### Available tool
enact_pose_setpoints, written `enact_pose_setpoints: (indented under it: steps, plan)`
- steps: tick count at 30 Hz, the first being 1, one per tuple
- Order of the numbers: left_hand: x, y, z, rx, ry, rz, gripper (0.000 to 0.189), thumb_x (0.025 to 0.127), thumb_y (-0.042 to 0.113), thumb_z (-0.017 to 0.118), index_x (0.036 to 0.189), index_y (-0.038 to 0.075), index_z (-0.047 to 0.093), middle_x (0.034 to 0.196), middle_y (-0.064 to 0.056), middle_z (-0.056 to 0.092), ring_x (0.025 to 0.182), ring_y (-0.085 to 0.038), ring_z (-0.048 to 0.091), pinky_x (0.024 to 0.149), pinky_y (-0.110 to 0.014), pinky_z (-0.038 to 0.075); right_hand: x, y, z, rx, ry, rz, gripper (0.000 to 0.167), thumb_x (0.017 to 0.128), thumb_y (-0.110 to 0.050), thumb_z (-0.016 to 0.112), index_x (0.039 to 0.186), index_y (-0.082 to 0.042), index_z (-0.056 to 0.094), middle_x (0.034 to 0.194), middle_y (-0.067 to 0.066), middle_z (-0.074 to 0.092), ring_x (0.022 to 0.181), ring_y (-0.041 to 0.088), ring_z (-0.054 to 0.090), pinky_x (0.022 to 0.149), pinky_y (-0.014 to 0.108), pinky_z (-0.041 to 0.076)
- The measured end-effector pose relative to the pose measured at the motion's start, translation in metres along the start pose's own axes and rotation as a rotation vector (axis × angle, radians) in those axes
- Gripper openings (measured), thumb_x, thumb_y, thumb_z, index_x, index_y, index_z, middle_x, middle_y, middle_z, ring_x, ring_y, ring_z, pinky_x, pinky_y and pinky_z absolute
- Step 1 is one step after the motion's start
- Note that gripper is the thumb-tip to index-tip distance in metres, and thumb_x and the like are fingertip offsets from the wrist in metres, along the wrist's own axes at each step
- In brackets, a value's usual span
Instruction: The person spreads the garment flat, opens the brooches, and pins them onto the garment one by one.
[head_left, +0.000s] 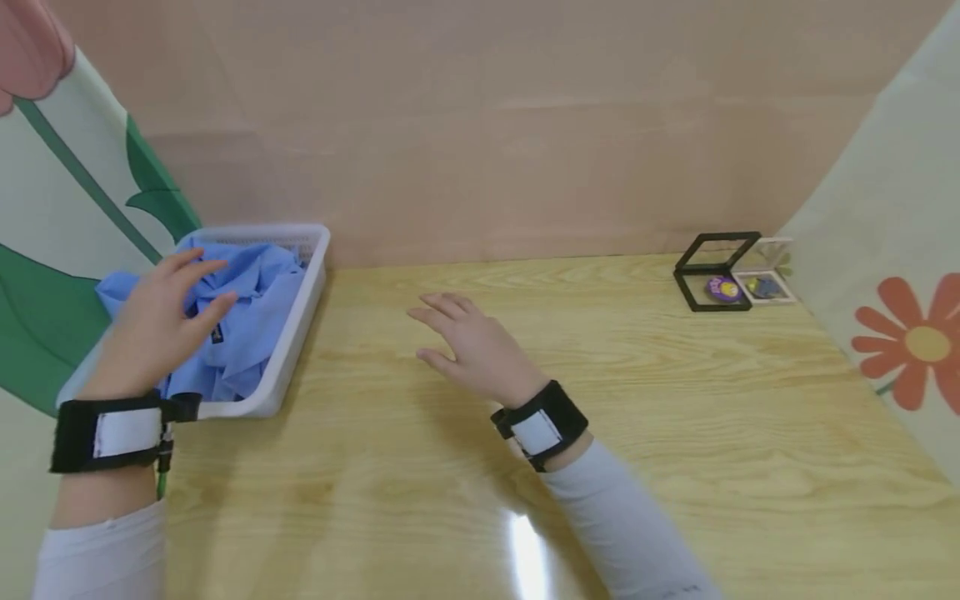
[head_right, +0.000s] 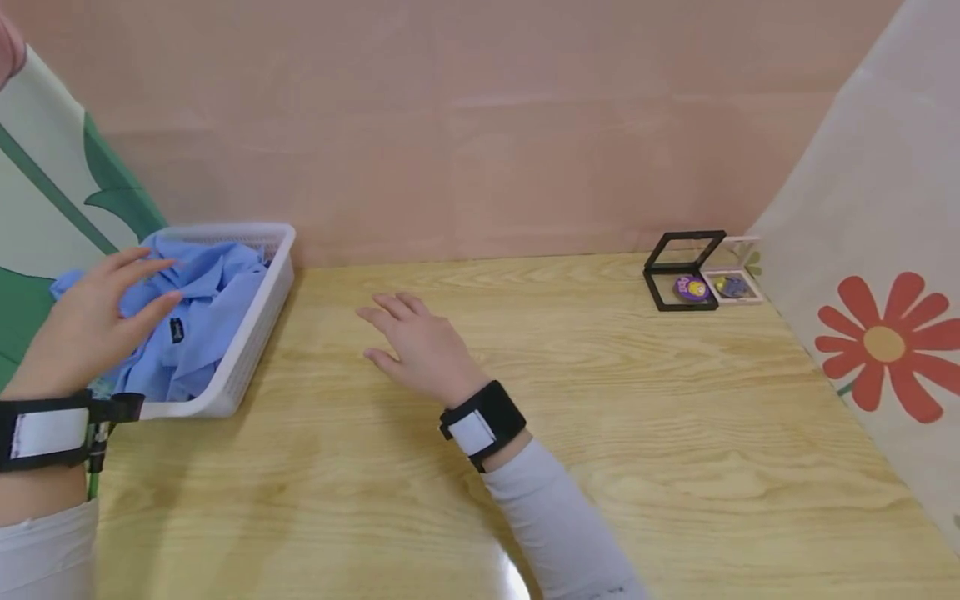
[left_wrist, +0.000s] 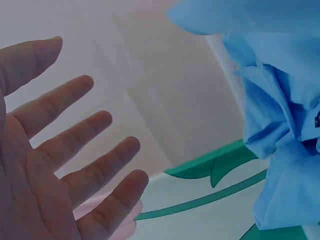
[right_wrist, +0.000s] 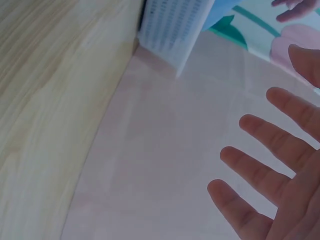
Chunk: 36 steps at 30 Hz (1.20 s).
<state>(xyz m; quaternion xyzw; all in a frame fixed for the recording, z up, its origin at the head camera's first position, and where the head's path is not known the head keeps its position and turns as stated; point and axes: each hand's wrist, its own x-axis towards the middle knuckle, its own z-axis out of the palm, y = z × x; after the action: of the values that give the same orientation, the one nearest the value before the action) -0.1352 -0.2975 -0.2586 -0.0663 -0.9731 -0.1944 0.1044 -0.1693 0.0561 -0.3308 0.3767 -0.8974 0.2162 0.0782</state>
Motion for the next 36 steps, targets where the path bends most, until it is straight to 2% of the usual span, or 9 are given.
enact_pose_setpoints:
  steps: [5,13,20,28,32,36]
  plan:
    - [0.008,-0.015,-0.001,0.038,-0.065,-0.061,0.063,0.103,0.042,0.049,0.148,-0.001,0.040,0.158,-0.031,0.025,0.140,-0.057,0.027,0.106,-0.075,0.024,0.015,-0.017,0.004,-0.012,0.006,-0.044,0.053,0.098,-0.033,0.063,0.146,-0.014,0.049,0.156,0.011,0.042,0.143,0.035,0.040,0.107,0.049,0.047]
    - [0.025,-0.037,-0.001,0.050,-0.176,-0.087,0.068,0.103,0.046,0.045,0.149,-0.003,0.037,0.151,-0.035,0.033,0.137,-0.057,0.030,0.106,-0.074,0.026,0.039,-0.038,0.012,-0.021,-0.049,-0.093,0.052,0.099,-0.034,0.060,0.147,-0.016,0.048,0.155,0.009,0.045,0.144,0.034,0.039,0.105,0.048,0.049]
    - [0.039,-0.054,0.001,0.071,-0.259,-0.130,0.069,0.104,0.044,0.043,0.149,-0.006,0.033,0.150,-0.038,0.031,0.137,-0.059,0.027,0.108,-0.073,0.024,0.051,-0.049,0.027,-0.043,-0.069,-0.165,0.051,0.100,-0.035,0.059,0.145,-0.015,0.050,0.152,0.008,0.048,0.141,0.031,0.044,0.104,0.043,0.050]
    - [0.059,-0.076,0.009,0.121,-0.336,-0.210,0.065,0.104,0.038,0.045,0.148,-0.008,0.033,0.147,-0.041,0.033,0.132,-0.060,0.033,0.106,-0.072,0.029,0.064,-0.059,0.048,-0.075,-0.152,-0.175,0.052,0.101,-0.038,0.057,0.148,-0.017,0.047,0.154,0.007,0.046,0.144,0.028,0.041,0.102,0.040,0.052]
    - [0.071,-0.086,0.015,0.149,-0.343,-0.215,0.065,0.102,0.034,0.048,0.145,-0.012,0.034,0.144,-0.041,0.037,0.130,-0.059,0.036,0.107,-0.070,0.031,0.072,-0.065,0.057,-0.066,-0.187,-0.175,0.054,0.102,-0.039,0.054,0.151,-0.020,0.043,0.157,0.004,0.043,0.146,0.027,0.038,0.101,0.040,0.053]
    - [0.078,-0.096,0.029,0.141,-0.364,-0.243,0.074,0.102,0.044,0.046,0.146,-0.013,0.031,0.145,-0.042,0.034,0.131,-0.059,0.035,0.109,-0.069,0.030,0.078,-0.071,0.065,-0.054,-0.214,-0.190,0.055,0.102,-0.040,0.052,0.153,-0.022,0.040,0.161,0.002,0.036,0.149,0.025,0.032,0.100,0.040,0.053]
